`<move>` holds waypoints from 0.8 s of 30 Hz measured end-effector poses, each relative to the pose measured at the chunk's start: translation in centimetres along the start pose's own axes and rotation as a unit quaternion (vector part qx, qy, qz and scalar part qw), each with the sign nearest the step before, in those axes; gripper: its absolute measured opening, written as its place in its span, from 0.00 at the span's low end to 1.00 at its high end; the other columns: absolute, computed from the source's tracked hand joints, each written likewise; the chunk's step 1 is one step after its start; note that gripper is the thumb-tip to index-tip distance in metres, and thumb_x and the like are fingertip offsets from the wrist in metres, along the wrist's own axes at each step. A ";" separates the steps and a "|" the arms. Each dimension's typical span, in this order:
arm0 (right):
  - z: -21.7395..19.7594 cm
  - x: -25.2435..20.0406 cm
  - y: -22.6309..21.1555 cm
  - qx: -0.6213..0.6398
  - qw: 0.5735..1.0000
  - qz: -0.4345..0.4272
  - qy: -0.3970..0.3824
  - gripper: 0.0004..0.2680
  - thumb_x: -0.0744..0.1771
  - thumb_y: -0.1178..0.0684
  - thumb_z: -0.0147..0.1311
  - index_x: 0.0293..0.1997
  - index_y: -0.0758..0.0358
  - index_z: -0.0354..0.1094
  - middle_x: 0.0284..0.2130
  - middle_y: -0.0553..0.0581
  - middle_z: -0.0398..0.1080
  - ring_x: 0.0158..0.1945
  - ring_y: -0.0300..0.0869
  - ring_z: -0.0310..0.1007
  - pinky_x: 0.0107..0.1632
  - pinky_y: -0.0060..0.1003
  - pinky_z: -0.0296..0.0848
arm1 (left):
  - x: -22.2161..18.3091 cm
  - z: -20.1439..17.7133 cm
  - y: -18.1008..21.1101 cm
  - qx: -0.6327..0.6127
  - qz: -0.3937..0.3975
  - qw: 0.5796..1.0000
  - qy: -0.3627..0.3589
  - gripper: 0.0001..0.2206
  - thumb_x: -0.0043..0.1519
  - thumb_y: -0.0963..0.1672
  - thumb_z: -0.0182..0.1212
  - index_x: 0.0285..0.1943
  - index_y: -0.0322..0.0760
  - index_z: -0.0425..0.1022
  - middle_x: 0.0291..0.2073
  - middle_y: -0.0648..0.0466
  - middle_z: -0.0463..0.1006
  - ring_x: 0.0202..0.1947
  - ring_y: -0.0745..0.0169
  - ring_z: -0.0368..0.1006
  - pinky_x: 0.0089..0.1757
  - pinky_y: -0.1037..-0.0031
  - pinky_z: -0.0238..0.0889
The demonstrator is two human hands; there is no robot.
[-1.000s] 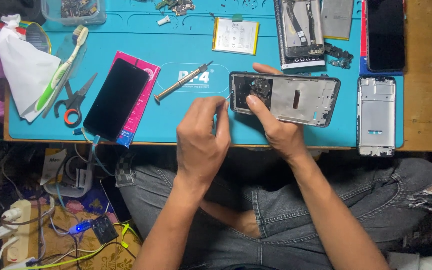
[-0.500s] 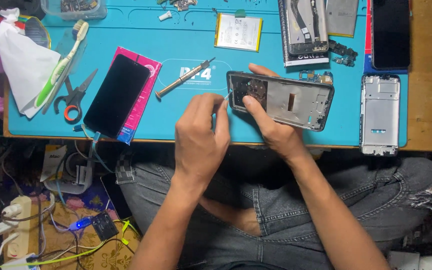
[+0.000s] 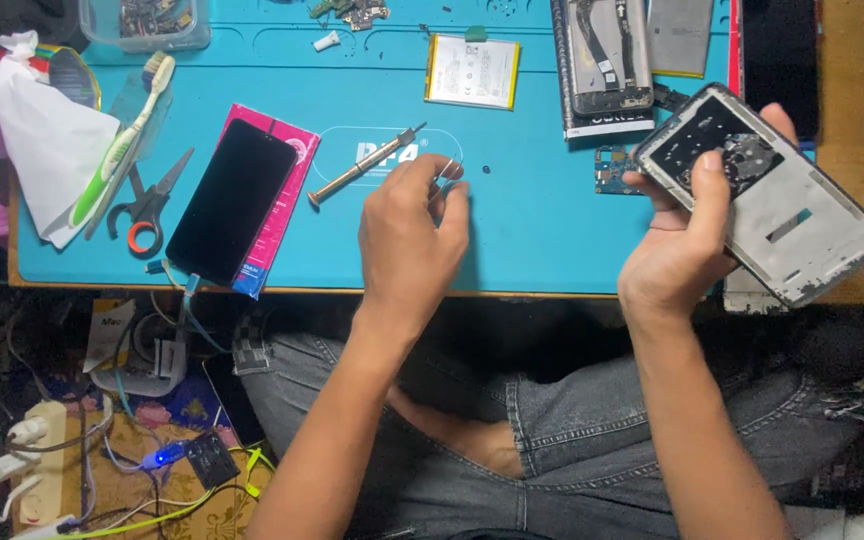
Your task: Repairing a mobile phone by manipulating internal components and screws on a workbench
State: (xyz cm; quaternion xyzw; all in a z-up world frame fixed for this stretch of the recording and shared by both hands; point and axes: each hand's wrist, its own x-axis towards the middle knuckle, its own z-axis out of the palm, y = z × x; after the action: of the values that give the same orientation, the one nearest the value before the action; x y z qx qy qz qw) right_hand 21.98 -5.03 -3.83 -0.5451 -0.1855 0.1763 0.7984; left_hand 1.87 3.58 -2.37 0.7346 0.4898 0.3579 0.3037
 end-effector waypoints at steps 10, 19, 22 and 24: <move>1.2 0.4 -2.5 0.013 0.997 -0.005 0.071 0.14 0.71 0.52 0.62 0.61 0.69 0.67 0.50 0.64 0.74 0.47 0.58 0.88 0.43 0.42 0.96 | 2.8 2.6 2.0 0.054 0.005 0.998 -0.034 0.06 0.57 0.36 0.73 0.41 0.29 0.83 0.25 0.46 0.80 0.27 0.47 0.82 0.31 0.59 0.76; 1.2 0.6 -2.9 0.025 0.993 -0.021 0.114 0.14 0.71 0.53 0.61 0.61 0.71 0.66 0.49 0.63 0.73 0.48 0.55 0.86 0.43 0.44 0.94 | 2.2 3.6 3.1 -0.020 -0.051 0.997 -0.057 0.02 0.64 0.38 0.68 0.41 0.31 0.81 0.28 0.43 0.82 0.33 0.38 0.83 0.35 0.54 0.76; 1.1 0.5 -3.1 0.021 0.993 -0.018 0.115 0.14 0.72 0.50 0.60 0.60 0.69 0.67 0.49 0.59 0.72 0.49 0.51 0.85 0.46 0.41 0.93 | 1.6 5.3 4.8 -0.066 -0.044 0.994 -0.081 0.03 0.63 0.39 0.69 0.42 0.33 0.81 0.31 0.42 0.85 0.38 0.36 0.85 0.39 0.55 0.77; 1.4 0.4 -4.0 0.008 0.992 -0.003 0.125 0.14 0.72 0.48 0.59 0.58 0.68 0.68 0.47 0.57 0.73 0.47 0.48 0.85 0.47 0.39 0.92 | 1.5 7.2 5.5 -0.071 -0.018 0.993 -0.093 0.03 0.63 0.40 0.70 0.41 0.34 0.81 0.32 0.42 0.85 0.40 0.37 0.85 0.39 0.56 0.78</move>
State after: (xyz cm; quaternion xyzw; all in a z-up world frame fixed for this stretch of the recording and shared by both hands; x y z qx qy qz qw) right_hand 21.99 -5.07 0.40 -0.5555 -0.0848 0.1058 0.8204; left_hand 10.92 2.43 -1.70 0.7325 0.4458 0.3162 0.4059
